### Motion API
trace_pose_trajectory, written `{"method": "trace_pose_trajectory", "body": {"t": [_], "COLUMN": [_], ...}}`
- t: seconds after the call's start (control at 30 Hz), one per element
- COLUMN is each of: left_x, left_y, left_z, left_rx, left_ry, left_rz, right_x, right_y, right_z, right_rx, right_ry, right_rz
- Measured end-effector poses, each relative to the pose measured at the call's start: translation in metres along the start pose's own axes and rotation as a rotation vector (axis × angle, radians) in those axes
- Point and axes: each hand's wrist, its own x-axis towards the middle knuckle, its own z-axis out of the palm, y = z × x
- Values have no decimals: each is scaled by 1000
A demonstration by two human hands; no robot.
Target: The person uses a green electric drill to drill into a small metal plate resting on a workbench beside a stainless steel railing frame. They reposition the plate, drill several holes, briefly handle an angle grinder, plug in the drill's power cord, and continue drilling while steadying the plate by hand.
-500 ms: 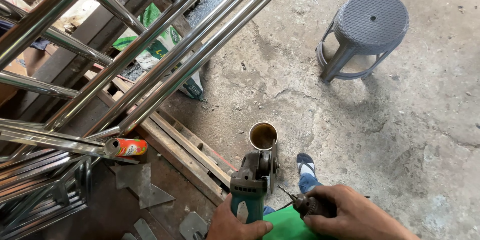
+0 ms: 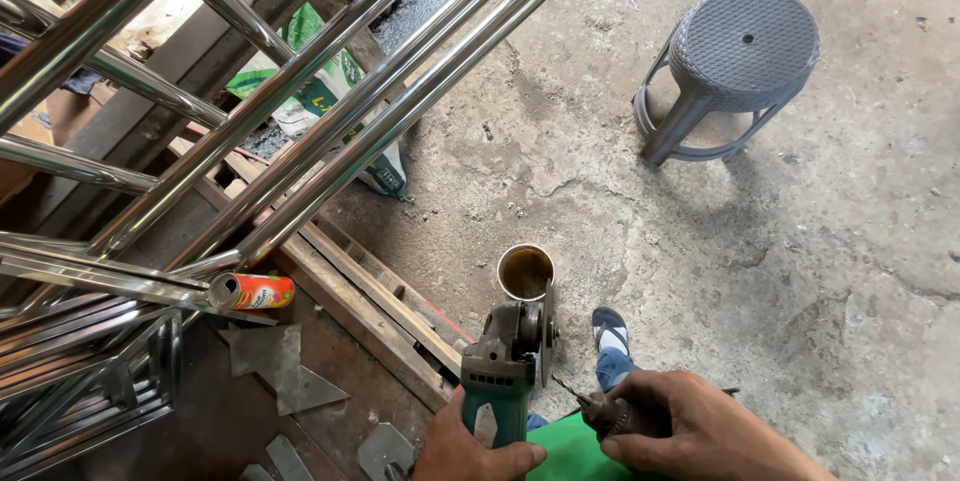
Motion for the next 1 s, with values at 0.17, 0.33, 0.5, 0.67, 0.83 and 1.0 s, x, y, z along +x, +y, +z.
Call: {"method": "trace_pose_trajectory", "body": {"t": [0.17,0.33,0.5,0.67,0.83,1.0], "left_x": [-4,-5,-4,-4,-4,-3], "left_y": [10,8,7,7,10,8], "left_z": [0,2,1,1,1,1], "left_rx": [-22,-14,-30,-56,-20,-43], "left_ry": [-37,-1,-25,-50,-50,-58], "left_rz": [-9,-14,-29,-14,-21,-8], "right_x": [1,-2,0,0,1,0], "right_y": [-2,-6,-4,-4,-2,-6], "right_z": [0,2,1,2,2,2], "right_rx": [-3,33,8,7,-17,11], "right_ry": [-4,9,4,-3,12,1], "right_rz": [9,48,34,25,21,39]}}
